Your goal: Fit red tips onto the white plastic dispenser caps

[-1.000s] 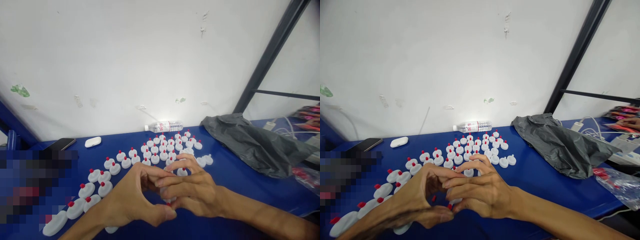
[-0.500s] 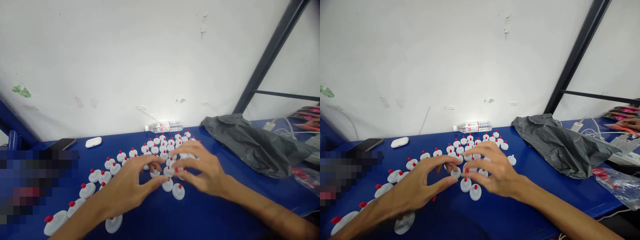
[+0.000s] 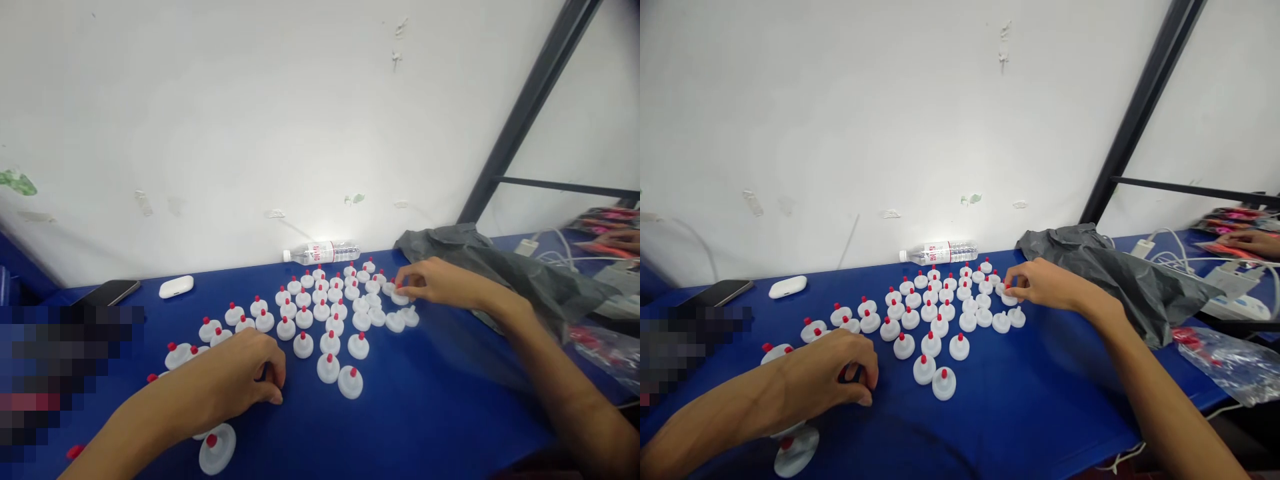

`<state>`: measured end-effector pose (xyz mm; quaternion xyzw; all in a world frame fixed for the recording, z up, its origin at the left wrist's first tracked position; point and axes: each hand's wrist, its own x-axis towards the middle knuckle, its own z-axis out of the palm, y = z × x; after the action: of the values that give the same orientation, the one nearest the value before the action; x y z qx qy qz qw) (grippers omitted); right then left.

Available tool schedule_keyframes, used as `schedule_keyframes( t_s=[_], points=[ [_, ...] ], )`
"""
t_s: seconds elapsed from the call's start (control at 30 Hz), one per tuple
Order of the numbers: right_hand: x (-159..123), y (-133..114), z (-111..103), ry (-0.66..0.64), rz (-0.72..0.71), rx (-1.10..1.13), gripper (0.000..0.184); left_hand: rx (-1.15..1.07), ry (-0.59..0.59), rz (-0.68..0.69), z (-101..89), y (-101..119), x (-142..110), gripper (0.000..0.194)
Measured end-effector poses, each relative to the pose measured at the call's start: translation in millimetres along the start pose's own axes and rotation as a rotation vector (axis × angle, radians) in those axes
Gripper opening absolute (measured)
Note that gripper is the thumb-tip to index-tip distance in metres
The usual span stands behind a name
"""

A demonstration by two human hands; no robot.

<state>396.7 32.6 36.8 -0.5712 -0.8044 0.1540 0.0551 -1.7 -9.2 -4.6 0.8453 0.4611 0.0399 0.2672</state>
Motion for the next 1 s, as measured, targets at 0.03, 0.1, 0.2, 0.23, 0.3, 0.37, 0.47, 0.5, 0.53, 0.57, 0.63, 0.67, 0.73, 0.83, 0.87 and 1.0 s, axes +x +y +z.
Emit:
schedule_keyframes(
  t_s=[0.03,0.1,0.2,0.23,0.3,0.37,0.47,0.5,0.53,0.57,0.63,0.67,0.73,0.83,0.87,1.0],
  points=[
    [1,1,2,-0.015,0.001,0.012,0.031,0.003,0.003,0.013,0.8,0,1,0.008],
    [1,0,1,-0.018,0.010,0.036,0.034,0.006,0.010,0.036,1.9,1,2,0.006],
    [-6,-3,-5,0.025,0.040,0.079,0.038,0.015,0.034,0.054,3.6,3,3,0.006],
    [-9,-4,-7,0.025,0.047,0.099,0.038,0.020,0.042,0.058,4.2,3,3,0.006],
    [-12,-5,-7,-0.043,0.053,0.130,0.038,0.030,0.050,0.063,5.1,5,4,0.007],
    [-13,-5,-3,-0.179,0.061,0.141,0.043,0.046,0.053,0.065,5.6,8,5,0.007],
    [-11,-4,4,-0.285,0.051,0.124,0.043,0.077,0.055,0.067,5.2,12,8,0.010],
    [-12,-4,4,-0.284,0.037,0.116,0.041,0.088,0.056,0.069,4.9,13,9,0.011],
    [-13,-4,3,-0.270,0.020,0.108,0.039,0.096,0.059,0.070,4.7,14,9,0.011],
    [-14,-4,0,-0.250,0.003,0.104,0.037,0.104,0.062,0.070,4.6,14,10,0.011],
    [-19,-5,-6,-0.194,-0.009,0.115,0.035,0.114,0.071,0.076,4.9,14,10,0.009],
    [-21,-7,-10,-0.152,-0.014,0.132,0.035,0.118,0.074,0.083,5.3,13,10,0.010],
    [-24,-13,-12,-0.041,-0.062,0.182,0.036,0.123,0.078,0.108,6.2,10,10,0.013],
    [-20,-31,1,0.167,-0.234,0.202,0.035,0.125,0.102,0.155,7.2,8,9,0.014],
    [-17,-39,10,0.251,-0.303,0.178,0.034,0.123,0.124,0.171,7.5,8,8,0.013],
    [-10,-74,48,0.560,-0.641,0.024,0.028,0.092,0.274,0.249,8.4,13,4,0.010]
  ],
)
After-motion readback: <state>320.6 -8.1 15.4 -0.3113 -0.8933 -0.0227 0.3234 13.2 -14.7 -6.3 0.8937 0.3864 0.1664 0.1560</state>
